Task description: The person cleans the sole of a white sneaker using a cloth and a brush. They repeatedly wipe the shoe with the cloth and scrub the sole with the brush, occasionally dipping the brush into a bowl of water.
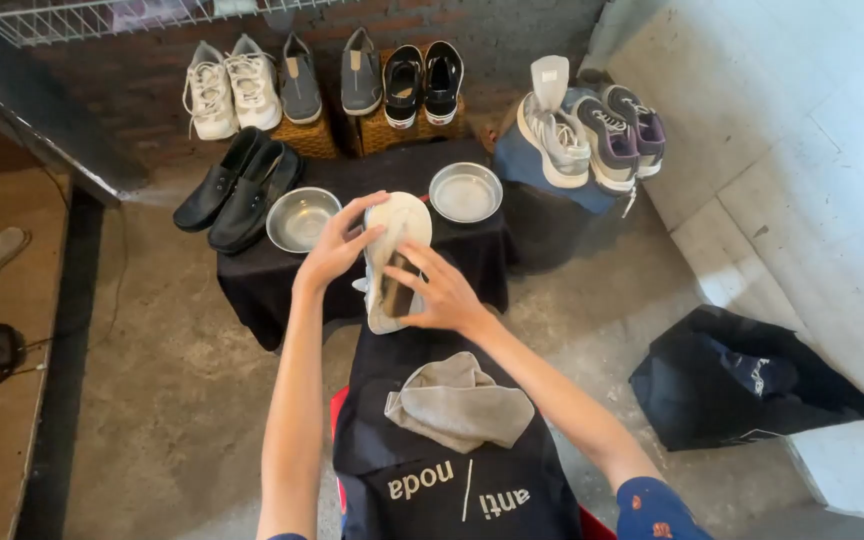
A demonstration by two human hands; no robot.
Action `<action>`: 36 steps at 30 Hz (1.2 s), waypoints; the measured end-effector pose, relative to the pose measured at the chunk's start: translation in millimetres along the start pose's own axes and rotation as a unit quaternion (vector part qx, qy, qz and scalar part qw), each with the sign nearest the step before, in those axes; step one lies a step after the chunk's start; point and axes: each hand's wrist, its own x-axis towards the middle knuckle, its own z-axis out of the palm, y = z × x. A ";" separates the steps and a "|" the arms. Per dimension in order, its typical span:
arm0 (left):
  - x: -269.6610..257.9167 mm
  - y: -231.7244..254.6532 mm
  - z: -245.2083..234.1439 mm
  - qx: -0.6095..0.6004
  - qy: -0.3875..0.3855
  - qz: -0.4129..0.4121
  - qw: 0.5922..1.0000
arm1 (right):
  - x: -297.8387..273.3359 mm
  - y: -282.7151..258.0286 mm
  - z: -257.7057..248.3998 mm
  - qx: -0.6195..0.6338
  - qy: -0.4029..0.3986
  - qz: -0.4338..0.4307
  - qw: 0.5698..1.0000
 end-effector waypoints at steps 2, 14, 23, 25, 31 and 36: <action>1.7 4.5 -0.7 0.016 -0.001 0.014 1.000 | 20.4 15.0 -7.9 0.012 0.023 0.015 1.000; -1.9 22.5 3.1 0.073 -0.021 -0.009 0.997 | 23.0 16.3 -17.6 0.024 0.001 0.015 1.000; -5.0 29.7 20.4 0.023 -0.017 0.003 1.000 | 73.1 27.2 -43.0 0.033 0.074 0.123 0.989; -5.7 26.6 18.8 0.015 -0.025 0.009 1.000 | 71.7 21.5 -44.7 0.033 0.054 0.094 0.994; -6.3 33.4 22.0 0.057 -0.019 -0.039 0.997 | 90.9 49.7 -51.1 0.046 0.072 0.136 0.987; -5.7 -1.3 25.6 0.035 -0.008 -0.017 0.999 | 77.9 16.1 -34.9 0.029 0.014 0.101 0.994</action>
